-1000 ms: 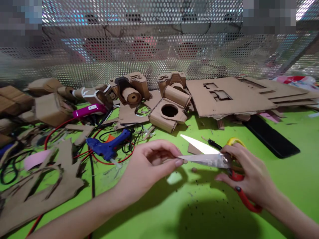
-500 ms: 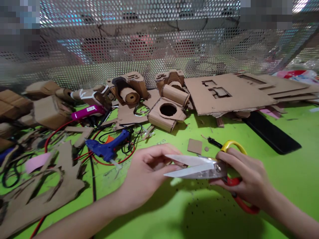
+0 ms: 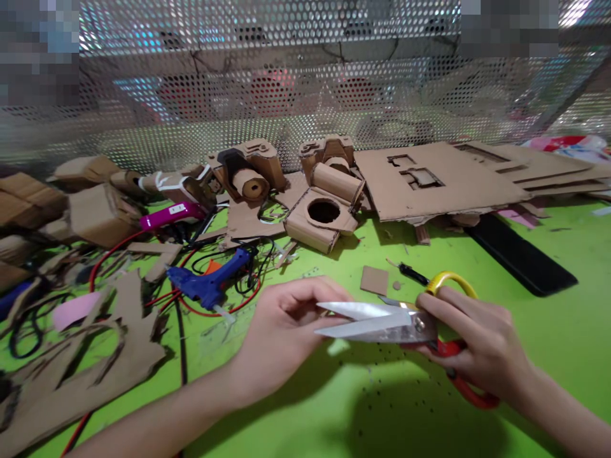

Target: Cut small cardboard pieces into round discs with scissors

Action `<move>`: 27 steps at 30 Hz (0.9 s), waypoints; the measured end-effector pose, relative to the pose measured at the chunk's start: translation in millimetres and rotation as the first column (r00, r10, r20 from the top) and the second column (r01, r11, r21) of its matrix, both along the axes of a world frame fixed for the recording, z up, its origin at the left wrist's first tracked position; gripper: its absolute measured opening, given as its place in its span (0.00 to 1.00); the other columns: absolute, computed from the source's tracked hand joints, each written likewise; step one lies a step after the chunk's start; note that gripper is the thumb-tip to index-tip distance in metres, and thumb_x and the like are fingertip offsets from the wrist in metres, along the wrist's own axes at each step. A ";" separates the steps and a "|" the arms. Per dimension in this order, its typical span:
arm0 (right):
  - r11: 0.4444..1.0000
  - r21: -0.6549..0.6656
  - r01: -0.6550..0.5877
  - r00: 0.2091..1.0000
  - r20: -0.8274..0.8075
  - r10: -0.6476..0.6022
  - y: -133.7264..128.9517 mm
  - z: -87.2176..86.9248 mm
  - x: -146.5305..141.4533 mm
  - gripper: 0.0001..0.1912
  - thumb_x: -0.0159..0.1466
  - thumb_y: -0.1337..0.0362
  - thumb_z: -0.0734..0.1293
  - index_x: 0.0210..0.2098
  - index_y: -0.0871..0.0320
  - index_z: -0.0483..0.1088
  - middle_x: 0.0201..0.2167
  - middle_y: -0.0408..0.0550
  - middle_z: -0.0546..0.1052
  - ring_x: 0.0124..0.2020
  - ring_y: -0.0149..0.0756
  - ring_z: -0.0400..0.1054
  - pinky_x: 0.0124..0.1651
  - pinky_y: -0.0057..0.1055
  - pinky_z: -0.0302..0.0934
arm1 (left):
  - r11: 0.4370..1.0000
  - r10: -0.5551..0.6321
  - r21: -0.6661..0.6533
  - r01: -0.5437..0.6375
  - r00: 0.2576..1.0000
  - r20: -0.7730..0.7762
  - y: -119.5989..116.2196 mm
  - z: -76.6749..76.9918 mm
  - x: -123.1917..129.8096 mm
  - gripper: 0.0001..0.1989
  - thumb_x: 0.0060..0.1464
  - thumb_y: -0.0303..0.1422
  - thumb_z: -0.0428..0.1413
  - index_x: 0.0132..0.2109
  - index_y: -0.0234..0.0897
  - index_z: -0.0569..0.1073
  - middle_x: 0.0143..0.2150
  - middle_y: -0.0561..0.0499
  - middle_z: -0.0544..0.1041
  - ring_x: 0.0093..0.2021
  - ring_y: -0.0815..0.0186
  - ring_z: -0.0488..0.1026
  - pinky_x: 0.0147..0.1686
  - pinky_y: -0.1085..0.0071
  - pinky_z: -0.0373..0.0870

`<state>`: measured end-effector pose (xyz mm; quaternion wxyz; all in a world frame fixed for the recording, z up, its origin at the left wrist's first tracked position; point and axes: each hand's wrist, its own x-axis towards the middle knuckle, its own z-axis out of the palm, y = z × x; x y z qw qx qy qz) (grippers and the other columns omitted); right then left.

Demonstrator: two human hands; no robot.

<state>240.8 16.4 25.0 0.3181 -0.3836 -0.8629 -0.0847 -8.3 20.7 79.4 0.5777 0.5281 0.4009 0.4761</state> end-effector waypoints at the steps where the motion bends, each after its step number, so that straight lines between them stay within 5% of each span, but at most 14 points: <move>1: 1.000 0.024 -0.002 1.000 0.003 0.002 0.2 0.1 0.1 0.12 0.67 0.57 0.62 0.43 0.59 0.68 0.29 0.49 0.75 0.24 0.32 0.68 0.22 0.28 0.58 | 1.000 0.003 -0.002 -0.003 1.000 0.004 0.3 -0.1 0.1 0.07 0.44 0.21 0.63 0.24 0.36 0.78 0.26 0.50 0.79 0.30 0.65 0.76 0.33 0.70 0.74; 27: 0.987 0.136 -0.081 0.992 0.103 0.068 8.2 9.8 7.8 0.12 0.70 0.57 0.58 0.40 0.60 0.65 0.24 0.47 0.75 0.19 0.29 0.66 0.18 0.25 0.56 | 0.986 -0.125 -0.102 0.129 0.991 0.038 0.3 5.0 -0.2 0.08 0.42 0.17 0.63 0.24 0.34 0.79 0.25 0.51 0.79 0.27 0.72 0.73 0.28 0.81 0.70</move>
